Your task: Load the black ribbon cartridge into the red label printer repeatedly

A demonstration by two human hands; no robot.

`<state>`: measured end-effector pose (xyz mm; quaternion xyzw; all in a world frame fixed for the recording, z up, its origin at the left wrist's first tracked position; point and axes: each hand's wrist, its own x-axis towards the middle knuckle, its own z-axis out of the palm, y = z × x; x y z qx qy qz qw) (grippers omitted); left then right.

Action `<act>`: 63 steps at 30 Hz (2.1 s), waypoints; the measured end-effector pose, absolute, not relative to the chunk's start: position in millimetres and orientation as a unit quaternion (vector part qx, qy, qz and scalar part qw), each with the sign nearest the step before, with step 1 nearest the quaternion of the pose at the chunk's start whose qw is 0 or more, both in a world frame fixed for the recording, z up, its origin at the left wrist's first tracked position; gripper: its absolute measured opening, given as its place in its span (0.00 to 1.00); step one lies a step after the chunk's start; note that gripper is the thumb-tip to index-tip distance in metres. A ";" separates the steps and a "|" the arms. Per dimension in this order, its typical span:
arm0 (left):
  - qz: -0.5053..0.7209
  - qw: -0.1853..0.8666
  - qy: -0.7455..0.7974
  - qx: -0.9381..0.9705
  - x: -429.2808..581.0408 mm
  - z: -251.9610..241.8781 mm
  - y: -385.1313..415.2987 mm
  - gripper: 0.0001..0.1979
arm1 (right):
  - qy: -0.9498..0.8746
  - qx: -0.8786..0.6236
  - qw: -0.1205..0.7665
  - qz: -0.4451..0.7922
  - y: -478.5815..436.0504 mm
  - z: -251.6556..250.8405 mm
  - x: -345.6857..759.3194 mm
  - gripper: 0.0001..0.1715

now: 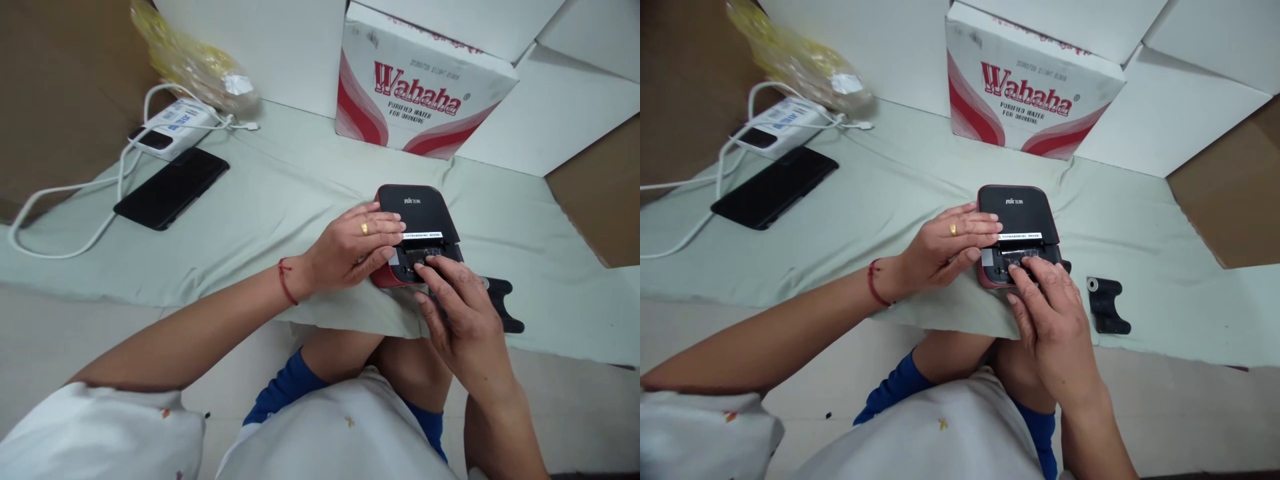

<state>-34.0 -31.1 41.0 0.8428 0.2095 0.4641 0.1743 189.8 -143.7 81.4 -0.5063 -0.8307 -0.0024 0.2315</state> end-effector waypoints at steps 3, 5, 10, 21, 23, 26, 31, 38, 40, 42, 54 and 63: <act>0.458 0.134 0.225 0.850 -31.5 29.7 -34.4 0.13 | -0.832 -0.504 0.232 -0.006 -142.5 80.9 190.4 0.29; 0.455 0.126 0.237 0.849 -28.4 27.3 -35.2 0.12 | -0.830 -0.507 0.233 -0.011 -141.3 80.9 189.7 0.29; 0.443 0.203 0.281 0.827 -21.3 34.6 -39.5 0.09 | -0.824 -0.513 0.239 -0.018 -139.3 79.5 185.2 0.26; 0.502 0.537 0.330 0.592 2.3 11.5 -36.1 0.53 | -0.821 -0.516 0.243 0.001 -146.8 74.6 186.4 0.31; 0.486 0.588 0.325 0.559 4.8 5.9 -35.0 0.54 | -0.821 -0.516 0.245 0.000 -146.7 73.4 186.3 0.31; 0.476 0.618 0.315 0.541 4.8 1.9 -36.9 0.53 | -0.820 -0.515 0.249 -0.001 -146.5 71.2 186.0 0.31; 0.493 0.591 0.318 0.554 -5.5 6.5 -38.6 0.51 | -0.828 -0.507 0.239 0.024 -141.0 88.0 193.6 0.23; 0.574 0.544 0.411 0.454 -24.1 18.8 11.1 0.08 | -0.796 -0.591 0.125 0.038 -66.3 138.0 195.8 0.18; 0.551 0.532 0.453 0.455 -20.7 14.6 23.9 0.07 | -0.803 -0.595 -0.014 0.025 -36.8 138.3 183.5 0.19; 0.539 0.527 0.462 0.468 -14.8 7.1 29.8 0.10 | -0.797 -0.590 -0.131 0.011 -13.9 133.0 168.4 0.22; 0.535 0.447 0.464 0.547 -12.2 -5.4 28.7 0.13 | -0.777 -0.601 -0.188 0.005 -17.6 137.8 158.1 0.23; 0.511 0.437 0.480 0.564 -9.7 -2.9 28.1 0.23 | -0.785 -0.610 0.056 0.089 -95.7 216.2 251.1 0.28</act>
